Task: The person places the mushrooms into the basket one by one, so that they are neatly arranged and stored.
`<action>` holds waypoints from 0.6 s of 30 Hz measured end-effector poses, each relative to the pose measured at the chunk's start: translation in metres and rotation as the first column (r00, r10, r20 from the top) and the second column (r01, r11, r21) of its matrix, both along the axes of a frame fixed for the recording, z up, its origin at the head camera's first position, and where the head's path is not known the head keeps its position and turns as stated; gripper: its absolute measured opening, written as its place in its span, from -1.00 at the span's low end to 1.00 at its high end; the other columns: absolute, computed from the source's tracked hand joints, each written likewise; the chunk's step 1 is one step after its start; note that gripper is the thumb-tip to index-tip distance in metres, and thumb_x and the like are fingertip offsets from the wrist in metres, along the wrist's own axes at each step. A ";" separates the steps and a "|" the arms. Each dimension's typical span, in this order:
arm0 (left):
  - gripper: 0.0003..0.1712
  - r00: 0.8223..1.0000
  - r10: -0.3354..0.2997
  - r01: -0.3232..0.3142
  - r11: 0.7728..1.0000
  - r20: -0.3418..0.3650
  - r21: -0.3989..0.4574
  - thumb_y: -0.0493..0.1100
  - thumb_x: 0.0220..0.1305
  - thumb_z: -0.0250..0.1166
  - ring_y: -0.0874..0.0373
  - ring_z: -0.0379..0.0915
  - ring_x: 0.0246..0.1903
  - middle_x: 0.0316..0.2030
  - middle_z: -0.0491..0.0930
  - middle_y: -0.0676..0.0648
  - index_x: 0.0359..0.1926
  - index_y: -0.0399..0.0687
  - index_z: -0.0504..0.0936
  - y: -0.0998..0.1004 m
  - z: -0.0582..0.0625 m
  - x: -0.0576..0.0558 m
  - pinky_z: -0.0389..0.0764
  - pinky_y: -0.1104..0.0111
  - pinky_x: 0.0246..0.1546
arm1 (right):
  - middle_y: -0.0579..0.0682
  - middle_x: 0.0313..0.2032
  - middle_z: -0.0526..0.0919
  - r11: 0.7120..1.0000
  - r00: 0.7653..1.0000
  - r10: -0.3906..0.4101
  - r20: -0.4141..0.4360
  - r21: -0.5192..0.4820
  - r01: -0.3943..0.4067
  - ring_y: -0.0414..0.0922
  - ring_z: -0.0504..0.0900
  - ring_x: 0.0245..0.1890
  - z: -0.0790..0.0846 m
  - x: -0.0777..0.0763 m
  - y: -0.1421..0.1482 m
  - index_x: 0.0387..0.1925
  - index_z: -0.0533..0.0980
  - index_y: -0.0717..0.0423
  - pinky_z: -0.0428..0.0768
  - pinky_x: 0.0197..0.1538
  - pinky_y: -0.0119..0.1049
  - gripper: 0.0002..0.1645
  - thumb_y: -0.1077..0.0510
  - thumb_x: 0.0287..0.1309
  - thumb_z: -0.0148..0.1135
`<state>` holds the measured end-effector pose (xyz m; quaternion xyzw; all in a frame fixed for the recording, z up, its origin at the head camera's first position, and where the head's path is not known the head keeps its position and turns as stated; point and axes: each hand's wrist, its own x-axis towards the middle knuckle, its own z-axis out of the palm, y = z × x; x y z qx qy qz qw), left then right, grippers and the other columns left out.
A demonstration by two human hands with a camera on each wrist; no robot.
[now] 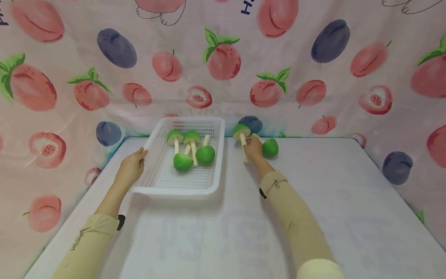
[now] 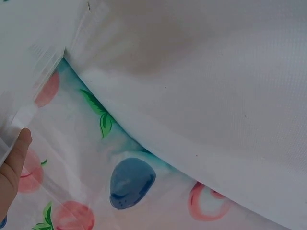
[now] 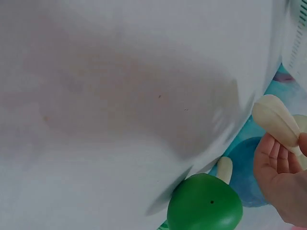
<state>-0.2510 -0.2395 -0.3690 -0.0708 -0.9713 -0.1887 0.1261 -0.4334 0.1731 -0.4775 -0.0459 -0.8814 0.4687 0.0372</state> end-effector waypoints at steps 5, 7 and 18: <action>-0.59 1.000 -0.003 0.003 1.000 -0.013 0.002 -0.44 0.33 -0.03 -0.41 0.30 0.16 0.23 0.27 -0.47 0.18 -0.49 0.38 0.000 0.002 -0.001 0.41 -0.11 0.17 | 0.36 0.06 0.50 0.998 0.998 0.052 0.033 -0.035 -0.051 0.20 0.50 0.07 0.078 0.071 -0.030 0.16 0.40 0.36 0.59 0.08 0.01 -0.55 0.30 0.24 0.09; -0.59 1.000 -0.002 0.002 1.000 -0.015 0.009 -0.44 0.33 -0.03 -0.41 0.30 0.15 0.23 0.27 -0.47 0.17 -0.49 0.38 0.000 0.002 -0.001 0.42 -0.11 0.16 | 0.40 0.06 0.48 0.996 0.997 0.078 0.008 -0.037 -0.078 0.23 0.48 0.08 0.088 0.084 -0.035 0.16 0.38 0.41 0.59 0.08 0.01 -0.56 0.31 0.27 0.05; -0.60 1.000 -0.007 0.007 1.000 -0.021 0.000 -0.46 0.31 0.00 -0.41 0.34 0.11 0.21 0.29 -0.49 0.15 -0.51 0.40 -0.001 -0.001 0.002 0.48 -0.09 0.10 | 0.40 0.04 0.48 0.991 0.987 0.124 -0.098 -0.038 -0.128 0.27 0.52 0.02 0.101 0.109 -0.046 0.16 0.38 0.41 0.59 0.08 0.02 -0.55 0.32 0.26 0.06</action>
